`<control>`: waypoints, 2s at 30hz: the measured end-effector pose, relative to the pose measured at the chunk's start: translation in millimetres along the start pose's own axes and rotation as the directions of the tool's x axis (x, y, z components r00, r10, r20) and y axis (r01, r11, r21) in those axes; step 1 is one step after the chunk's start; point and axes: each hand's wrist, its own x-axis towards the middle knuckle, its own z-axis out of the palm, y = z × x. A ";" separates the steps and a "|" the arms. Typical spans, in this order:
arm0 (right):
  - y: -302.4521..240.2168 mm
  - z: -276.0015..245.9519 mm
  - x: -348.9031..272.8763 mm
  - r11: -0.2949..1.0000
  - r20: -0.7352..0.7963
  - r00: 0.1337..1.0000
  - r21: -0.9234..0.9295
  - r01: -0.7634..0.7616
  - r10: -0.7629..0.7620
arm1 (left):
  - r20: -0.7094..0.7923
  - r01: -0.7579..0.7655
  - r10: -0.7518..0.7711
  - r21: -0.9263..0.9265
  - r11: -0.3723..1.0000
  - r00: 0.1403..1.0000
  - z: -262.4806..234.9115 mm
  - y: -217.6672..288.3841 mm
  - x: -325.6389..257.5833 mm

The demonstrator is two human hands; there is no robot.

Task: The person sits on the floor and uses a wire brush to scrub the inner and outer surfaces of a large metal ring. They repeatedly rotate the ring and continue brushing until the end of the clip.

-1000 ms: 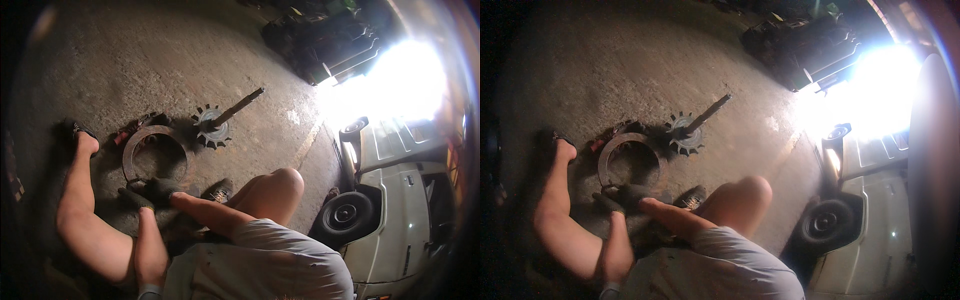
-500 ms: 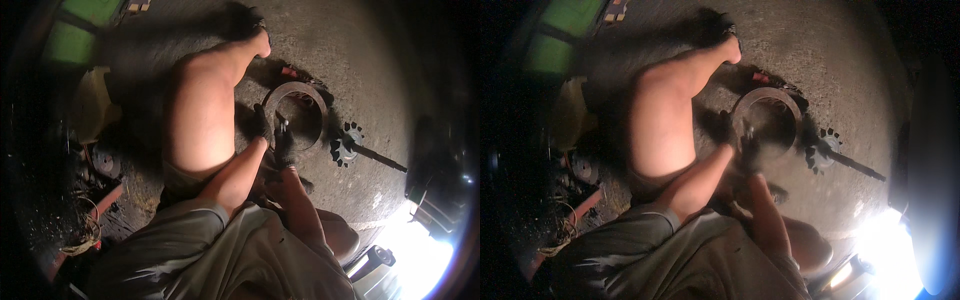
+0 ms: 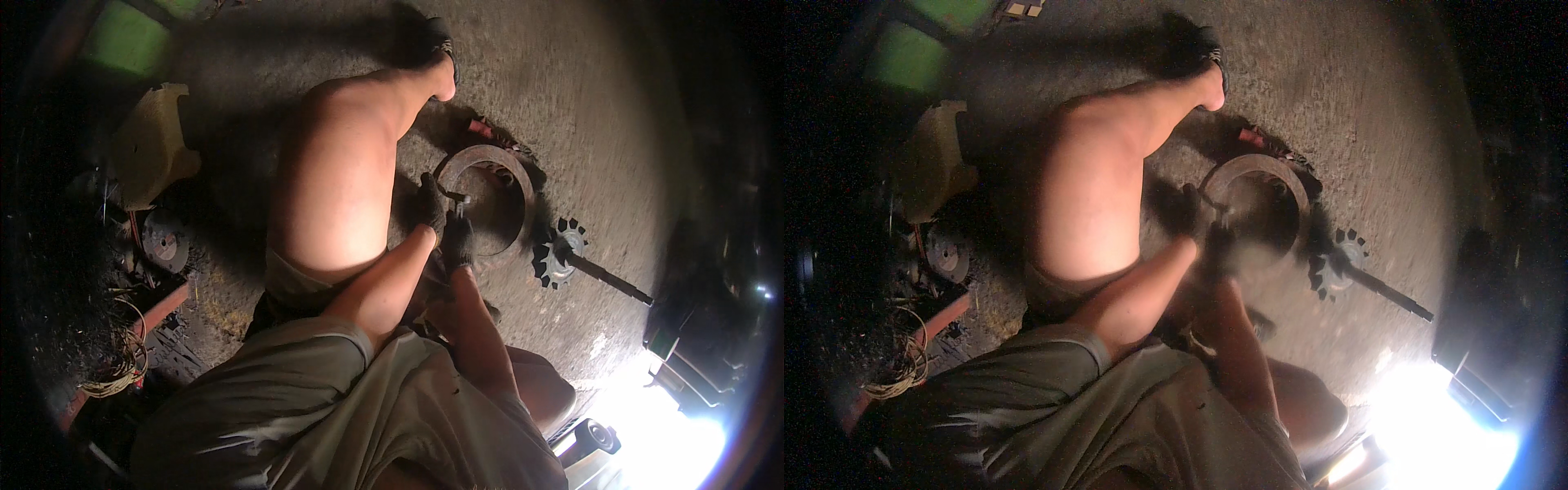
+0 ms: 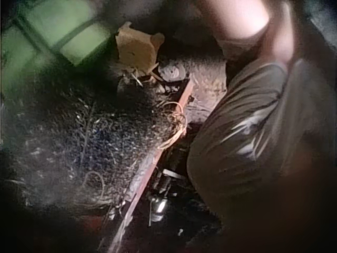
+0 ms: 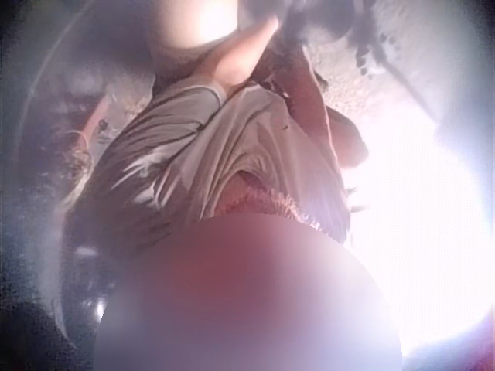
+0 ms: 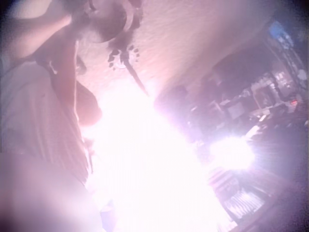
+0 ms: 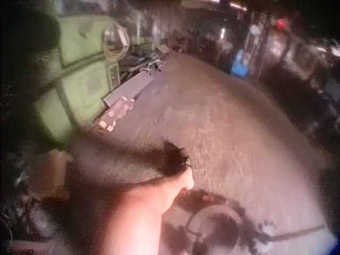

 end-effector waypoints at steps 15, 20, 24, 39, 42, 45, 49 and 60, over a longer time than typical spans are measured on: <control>1.1 -3.6 -10.7 0.889 -0.008 0.990 0.441 -0.124 0.142 | 0.019 0.073 -0.071 -0.224 0.972 0.997 14.3 -36.8 21.0; -1.8 -14.6 -9.9 0.993 0.171 0.979 0.025 -0.117 0.111 | -0.107 -0.191 0.265 0.449 0.873 0.958 0.2 -12.5 7.9; -7.5 -17.4 -15.1 0.970 -0.054 0.999 0.244 0.011 0.002 | -0.071 0.091 -0.080 0.174 0.981 0.994 -10.8 29.5 -28.0; -11.6 -32.8 6.2 0.997 -0.137 0.988 -0.049 0.065 -0.071 | -0.152 -0.351 0.391 0.236 0.906 0.908 6.5 -35.9 18.9; -12.4 -36.7 8.9 0.928 -0.183 0.975 0.368 -0.053 0.128 | -0.127 -0.472 0.735 0.691 0.548 0.666 4.3 -24.2 10.6; -3.5 -34.5 9.9 0.935 -0.023 0.987 0.325 -0.144 0.160 | -0.020 -0.204 0.263 0.577 0.791 0.965 -3.8 -11.0 3.9; 30.3 -10.7 19.6 0.999 -0.037 0.999 -0.029 0.038 -0.039 | -0.270 -0.330 0.582 0.611 0.720 0.767 5.4 -17.9 11.8; 25.5 -11.8 28.4 0.843 -0.124 0.914 0.450 -0.295 0.386 | 0.361 -0.601 0.548 0.715 0.357 0.755 4.4 -26.4 39.6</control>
